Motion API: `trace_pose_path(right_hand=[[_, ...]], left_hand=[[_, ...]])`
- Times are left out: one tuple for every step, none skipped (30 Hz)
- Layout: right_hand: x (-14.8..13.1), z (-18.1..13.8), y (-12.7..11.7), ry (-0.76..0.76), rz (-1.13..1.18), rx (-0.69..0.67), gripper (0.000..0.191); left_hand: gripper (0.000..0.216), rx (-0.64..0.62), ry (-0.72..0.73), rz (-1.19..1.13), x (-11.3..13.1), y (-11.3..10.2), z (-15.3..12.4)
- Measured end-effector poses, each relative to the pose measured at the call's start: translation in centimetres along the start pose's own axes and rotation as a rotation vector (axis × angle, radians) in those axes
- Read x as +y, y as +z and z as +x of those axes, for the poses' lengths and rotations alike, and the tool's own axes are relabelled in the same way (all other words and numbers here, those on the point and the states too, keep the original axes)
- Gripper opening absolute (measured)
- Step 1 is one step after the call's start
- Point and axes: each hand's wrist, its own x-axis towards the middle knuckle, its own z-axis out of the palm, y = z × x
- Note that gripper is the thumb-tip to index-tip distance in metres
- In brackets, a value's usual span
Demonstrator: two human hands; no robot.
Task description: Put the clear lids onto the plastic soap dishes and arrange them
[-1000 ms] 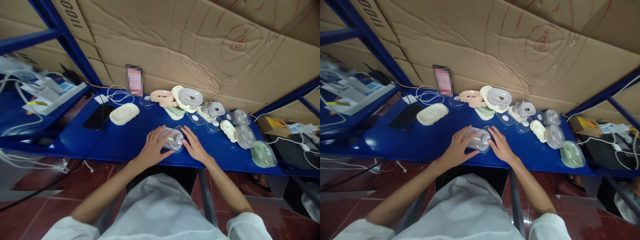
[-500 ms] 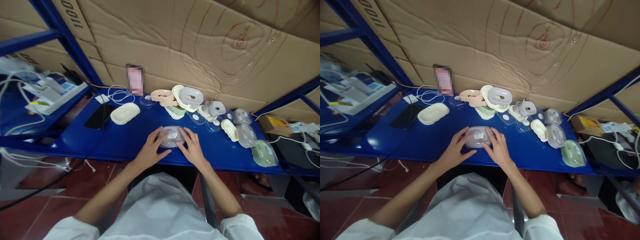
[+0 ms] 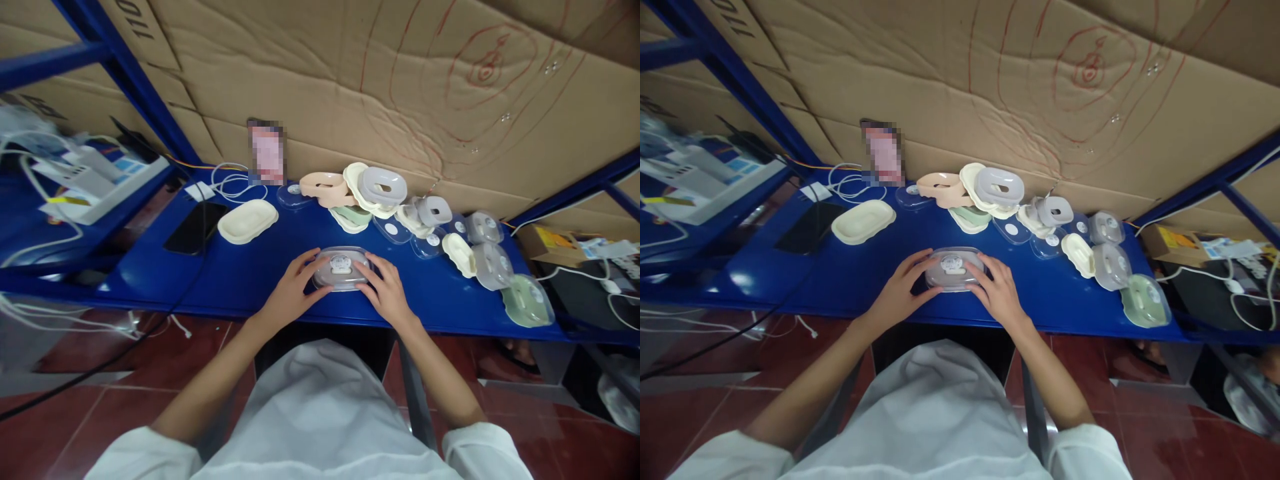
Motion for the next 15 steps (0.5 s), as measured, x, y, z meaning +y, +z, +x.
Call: trace_pose_path(right_hand=[[-0.06,-0.05,0.02,0.010,-0.013,-0.009,0.048],[-0.13,-0.10,0.02,0.019,-0.024,-0.021,0.047],[-0.19,-0.13,0.01,0.025,-0.031,-0.035,0.047],[-0.26,-0.16,-0.01,0.026,-0.035,-0.048,0.048],[-0.32,-0.17,-0.02,0.019,-0.036,-0.055,0.049],[-0.37,-0.19,-0.03,0.008,-0.035,-0.058,0.050],[-0.41,-0.20,-0.03,-0.004,-0.033,-0.056,0.052],[-0.44,-0.21,-0.02,-0.014,-0.030,-0.052,0.054],[-0.47,-0.24,-0.01,-0.021,-0.027,-0.047,0.055],[-0.49,-0.26,0.01,-0.024,-0.025,-0.044,0.056],[-0.52,-0.30,0.02,-0.024,-0.024,-0.043,0.057],[-0.54,-0.34,0.01,-0.022,-0.024,-0.044,0.057],[-0.56,-0.38,0.00,-0.022,-0.026,-0.045,0.056],[-0.59,-0.42,-0.02,-0.023,-0.030,-0.046,0.056],[-0.61,-0.45,-0.05,-0.027,-0.032,-0.045,0.057]], left_hand=[[0.058,-0.005,0.002,-0.007,-0.07,0.03,0.00],[0.059,-0.009,0.004,-0.013,-0.14,0.06,0.00],[0.059,-0.011,0.008,-0.016,-0.22,0.09,0.00],[0.059,-0.009,0.014,-0.018,-0.30,0.12,0.00],[0.058,-0.004,0.021,-0.018,-0.37,0.15,-0.01],[0.058,0.002,0.026,-0.020,-0.43,0.19,-0.03],[0.057,0.008,0.029,-0.022,-0.49,0.24,-0.06],[0.056,0.012,0.030,-0.026,-0.53,0.30,-0.10],[0.056,0.013,0.029,-0.029,-0.57,0.36,-0.15],[0.055,0.013,0.026,-0.029,-0.60,0.44,-0.20],[0.055,0.015,0.025,-0.026,-0.64,0.54,-0.26],[0.055,0.020,0.028,-0.019,-0.67,0.64,-0.33],[0.055,0.026,0.033,-0.010,-0.70,0.74,-0.39],[0.056,0.033,0.038,-0.002,-0.72,0.84,-0.46],[0.056,0.040,0.044,0.005,-0.74,0.93,-0.52]])
